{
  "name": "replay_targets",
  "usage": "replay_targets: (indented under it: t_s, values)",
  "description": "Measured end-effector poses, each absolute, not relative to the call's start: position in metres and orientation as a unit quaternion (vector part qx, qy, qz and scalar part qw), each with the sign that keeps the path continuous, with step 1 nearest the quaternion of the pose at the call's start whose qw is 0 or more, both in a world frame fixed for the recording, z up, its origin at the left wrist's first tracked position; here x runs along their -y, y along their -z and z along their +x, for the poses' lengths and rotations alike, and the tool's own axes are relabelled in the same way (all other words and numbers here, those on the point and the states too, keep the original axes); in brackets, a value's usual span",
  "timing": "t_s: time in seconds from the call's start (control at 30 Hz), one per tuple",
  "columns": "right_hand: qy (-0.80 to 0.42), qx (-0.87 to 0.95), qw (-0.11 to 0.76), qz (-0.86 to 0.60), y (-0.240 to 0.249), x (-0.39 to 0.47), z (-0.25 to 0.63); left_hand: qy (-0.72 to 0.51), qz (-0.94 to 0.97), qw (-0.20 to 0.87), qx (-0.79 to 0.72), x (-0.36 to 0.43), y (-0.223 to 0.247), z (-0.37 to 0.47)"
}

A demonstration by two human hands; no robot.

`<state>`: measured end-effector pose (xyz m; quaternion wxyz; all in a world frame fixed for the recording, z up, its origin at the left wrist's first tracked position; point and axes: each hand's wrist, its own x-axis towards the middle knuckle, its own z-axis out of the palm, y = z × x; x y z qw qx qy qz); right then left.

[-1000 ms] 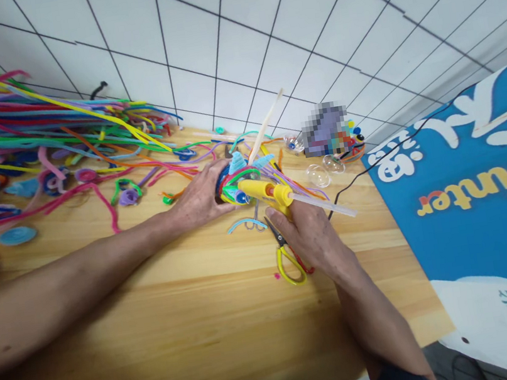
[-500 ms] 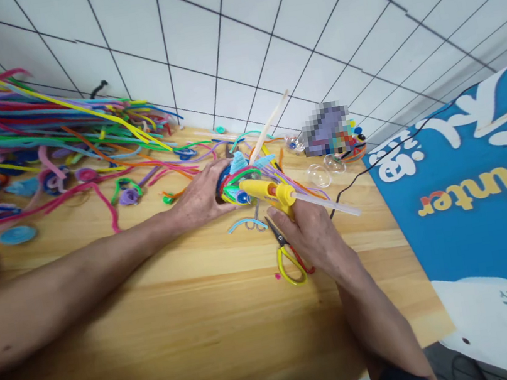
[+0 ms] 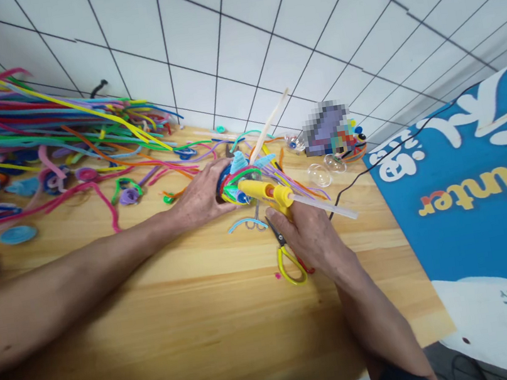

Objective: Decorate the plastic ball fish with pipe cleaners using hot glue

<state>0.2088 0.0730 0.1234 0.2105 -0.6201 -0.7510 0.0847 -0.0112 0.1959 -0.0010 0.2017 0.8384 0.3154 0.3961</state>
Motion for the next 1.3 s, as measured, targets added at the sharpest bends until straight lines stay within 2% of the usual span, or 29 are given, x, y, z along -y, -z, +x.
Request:
replay_targets:
  t_s: [0.7,1.03,1.3]
  values:
    - [-0.095,0.736,0.22,-0.633,-0.124,-0.071,0.212,-0.377,0.836,0.215,-0.335,-0.194,-0.003,-0.011]
    - [-0.187,0.63,0.358,-0.663,-0.142,-0.045,0.262,-0.399,0.838,0.209,-0.308,-0.199,0.002,-0.013]
    - [-0.186,0.536,0.432,-0.701,-0.117,-0.01,0.32,-0.392,0.832,0.234,-0.315,-0.199,0.001,-0.016]
